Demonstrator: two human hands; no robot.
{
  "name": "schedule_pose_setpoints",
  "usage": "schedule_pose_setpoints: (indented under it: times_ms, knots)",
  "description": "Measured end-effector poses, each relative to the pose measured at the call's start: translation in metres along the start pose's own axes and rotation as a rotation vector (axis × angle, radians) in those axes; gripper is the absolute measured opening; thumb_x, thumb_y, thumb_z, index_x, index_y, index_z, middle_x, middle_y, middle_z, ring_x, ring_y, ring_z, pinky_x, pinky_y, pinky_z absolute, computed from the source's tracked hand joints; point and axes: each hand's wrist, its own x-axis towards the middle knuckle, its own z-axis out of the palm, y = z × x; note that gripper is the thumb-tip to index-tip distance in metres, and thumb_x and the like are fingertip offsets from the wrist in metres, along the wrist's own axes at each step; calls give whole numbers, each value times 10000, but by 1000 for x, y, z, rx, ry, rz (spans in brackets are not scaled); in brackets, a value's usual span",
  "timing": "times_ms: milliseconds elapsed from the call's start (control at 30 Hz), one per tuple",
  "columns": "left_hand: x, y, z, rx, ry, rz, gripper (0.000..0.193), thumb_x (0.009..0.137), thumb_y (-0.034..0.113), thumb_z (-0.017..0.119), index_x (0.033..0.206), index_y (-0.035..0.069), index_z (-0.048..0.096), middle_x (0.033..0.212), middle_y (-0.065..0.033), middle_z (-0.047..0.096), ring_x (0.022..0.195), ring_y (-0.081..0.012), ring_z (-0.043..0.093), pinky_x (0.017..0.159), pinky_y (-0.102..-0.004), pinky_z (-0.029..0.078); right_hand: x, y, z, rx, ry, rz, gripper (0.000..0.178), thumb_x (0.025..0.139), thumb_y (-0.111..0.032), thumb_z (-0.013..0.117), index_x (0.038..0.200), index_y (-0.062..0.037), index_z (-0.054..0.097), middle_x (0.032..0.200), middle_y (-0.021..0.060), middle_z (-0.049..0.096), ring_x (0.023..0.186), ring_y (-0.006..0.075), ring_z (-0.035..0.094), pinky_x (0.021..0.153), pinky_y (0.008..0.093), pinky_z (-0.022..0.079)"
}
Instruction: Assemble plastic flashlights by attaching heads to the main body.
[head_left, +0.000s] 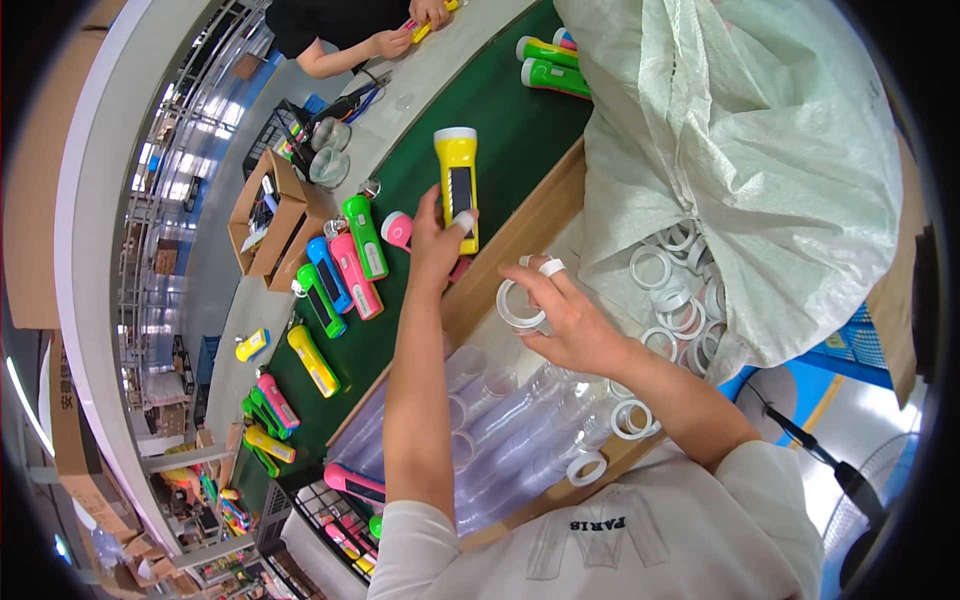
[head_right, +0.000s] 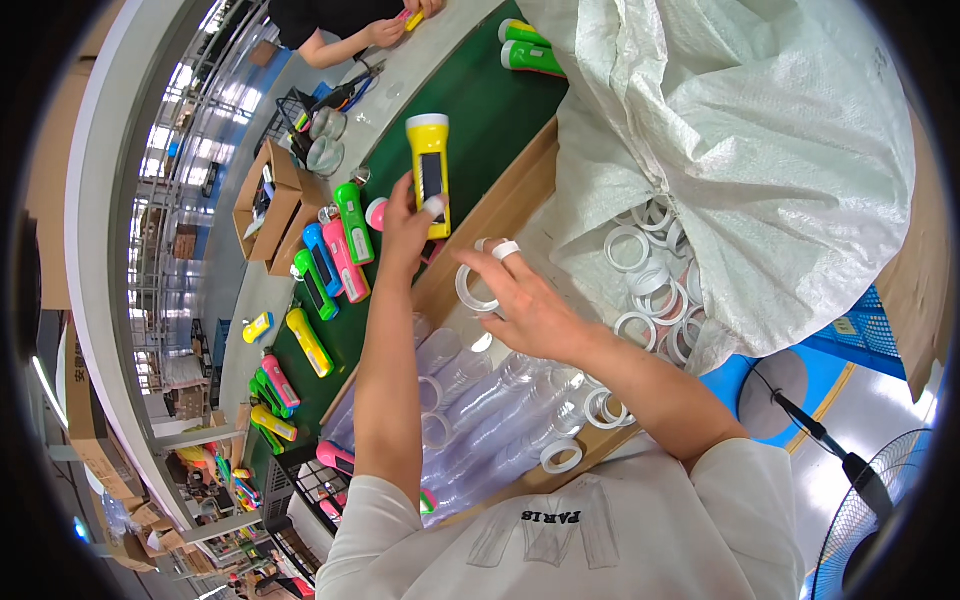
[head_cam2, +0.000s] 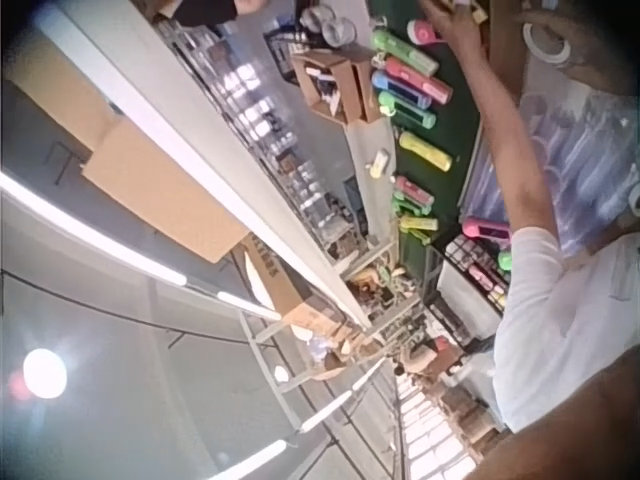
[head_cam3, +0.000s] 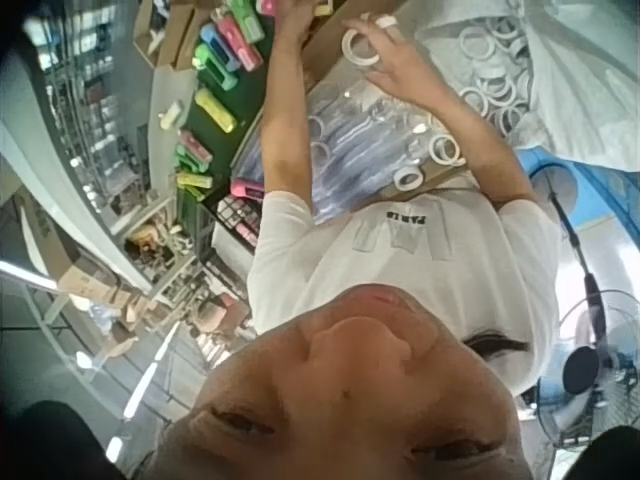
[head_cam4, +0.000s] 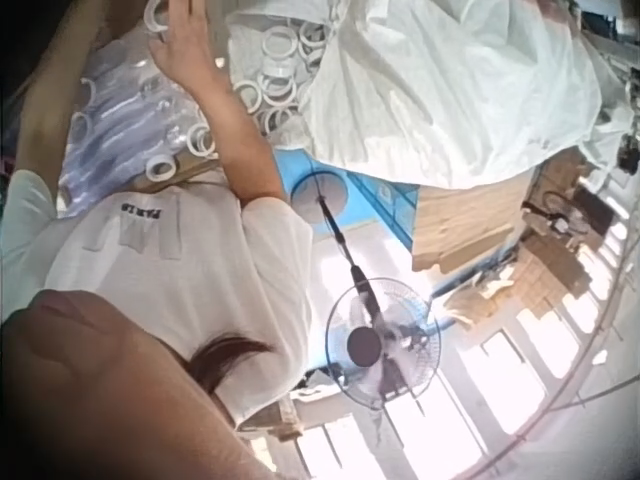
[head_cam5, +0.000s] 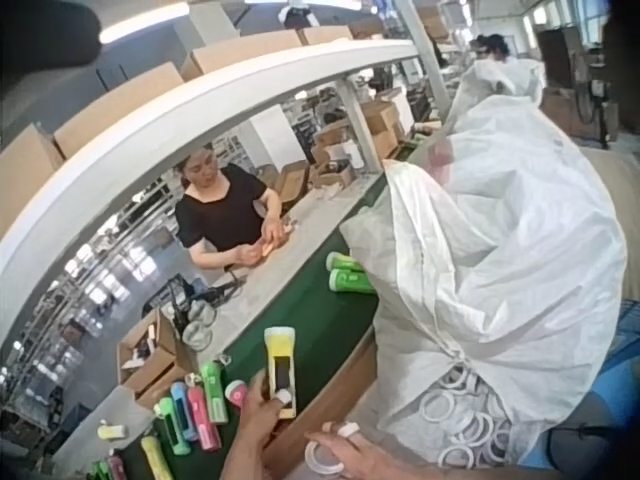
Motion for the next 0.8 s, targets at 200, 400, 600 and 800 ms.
schedule_pose_setpoints:
  times_ms: [200, 400, 600, 800]
  knots:
    - [-107, 66, -23, -524, -245, -2, 641, 810, 90, 676, 1383, 24, 397, 1215, -137, 586, 1026, -216, 615, 901, -347, 494, -5, -8, 2, 10, 47, -24, 737, 691, 51, 713, 1357, -109, 442, 1215, 186, 454, 850, 243, 537, 867, 350, 469]
    - [-170, 78, -25, -697, -217, -19, 761, 740, 358, 753, 1318, -23, 440, 1030, -111, 609, 857, -203, 632, 762, -311, 512, -5, -11, 8, 92, -6, 92, 723, 675, 98, 683, 1329, -106, 451, 1240, 173, 455, 826, 230, 545, 800, 347, 492]
    - [-200, 80, -18, -345, 23, 132, 764, 709, 210, 834, 1338, -7, 458, 1119, -39, 592, 979, -126, 581, 848, -272, 472, -7, -4, 14, 39, -62, 190, 702, 672, 109, 674, 1313, -102, 480, 1239, 165, 467, 826, 226, 550, 791, 337, 495]
    - [-220, 86, -24, -261, 155, 2, 575, 761, 59, 769, 1279, 18, 525, 1083, -19, 604, 969, -98, 559, 851, -256, 455, -8, 11, 19, 119, -91, 369, 685, 668, 44, 694, 1306, -91, 486, 1143, 160, 545, 876, 230, 558, 827, 347, 491]
